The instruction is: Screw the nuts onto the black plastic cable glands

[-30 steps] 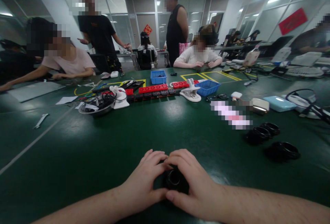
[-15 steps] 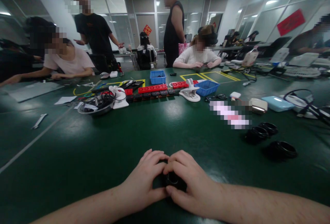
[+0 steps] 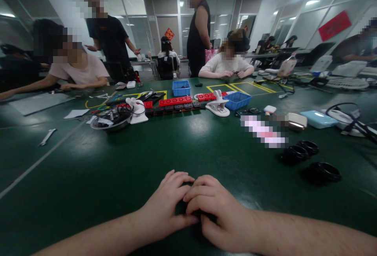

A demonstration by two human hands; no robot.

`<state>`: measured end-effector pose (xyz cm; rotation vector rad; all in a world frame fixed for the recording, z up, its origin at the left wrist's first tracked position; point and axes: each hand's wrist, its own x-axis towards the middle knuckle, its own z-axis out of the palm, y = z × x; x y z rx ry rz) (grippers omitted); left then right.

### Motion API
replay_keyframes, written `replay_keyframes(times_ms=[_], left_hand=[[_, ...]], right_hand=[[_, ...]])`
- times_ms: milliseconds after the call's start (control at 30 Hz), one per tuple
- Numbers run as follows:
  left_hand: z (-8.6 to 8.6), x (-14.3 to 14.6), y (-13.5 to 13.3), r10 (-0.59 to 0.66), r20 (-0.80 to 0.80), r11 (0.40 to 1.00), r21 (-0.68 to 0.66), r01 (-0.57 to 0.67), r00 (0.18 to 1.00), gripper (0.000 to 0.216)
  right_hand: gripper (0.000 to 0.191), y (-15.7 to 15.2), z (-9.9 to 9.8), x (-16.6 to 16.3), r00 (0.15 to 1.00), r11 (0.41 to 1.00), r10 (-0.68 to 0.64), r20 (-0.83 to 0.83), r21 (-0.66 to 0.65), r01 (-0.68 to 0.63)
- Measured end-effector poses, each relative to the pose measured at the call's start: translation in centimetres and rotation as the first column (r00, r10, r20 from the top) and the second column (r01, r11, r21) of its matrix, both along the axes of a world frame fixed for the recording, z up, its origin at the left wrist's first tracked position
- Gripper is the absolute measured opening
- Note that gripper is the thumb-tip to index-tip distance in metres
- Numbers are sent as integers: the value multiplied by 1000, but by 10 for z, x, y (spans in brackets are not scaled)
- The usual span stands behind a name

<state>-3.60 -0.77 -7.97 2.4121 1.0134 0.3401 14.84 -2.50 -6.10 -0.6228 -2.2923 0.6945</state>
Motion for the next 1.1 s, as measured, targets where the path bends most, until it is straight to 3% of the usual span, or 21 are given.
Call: replay_keyframes(times_ms=[167,333,500,700,833,1100], left_hand=[[0,1,0,-9,-6,1000,21,9,1000,46],[0,1,1,-16,5,1000,9,16,1000,48],[2,0,1,-20,-8,1000,-7,20,1000,39],[4,0,0,-19,-16,1000,-17,19,1000,40],[2,0,0,-17,-13,1000,-20,16,1000,34],[5,2,-1,-1,-18,1000,-8,1,1000,32]], right_hand=[[23,0,2,0,1000,1000,20,2,25,-20],[38,-2,0,2,999,1000,-29,-23,7,29],[27,-2,-2,4,987,984,-161,-21,-85,159],[24,-1,-3,2,976,968,-201,86,-136,211],[17,0,-2,1,975,968,-185,124,-145,203],[22,0,-3,1,990,984,-127,62,-121,133]])
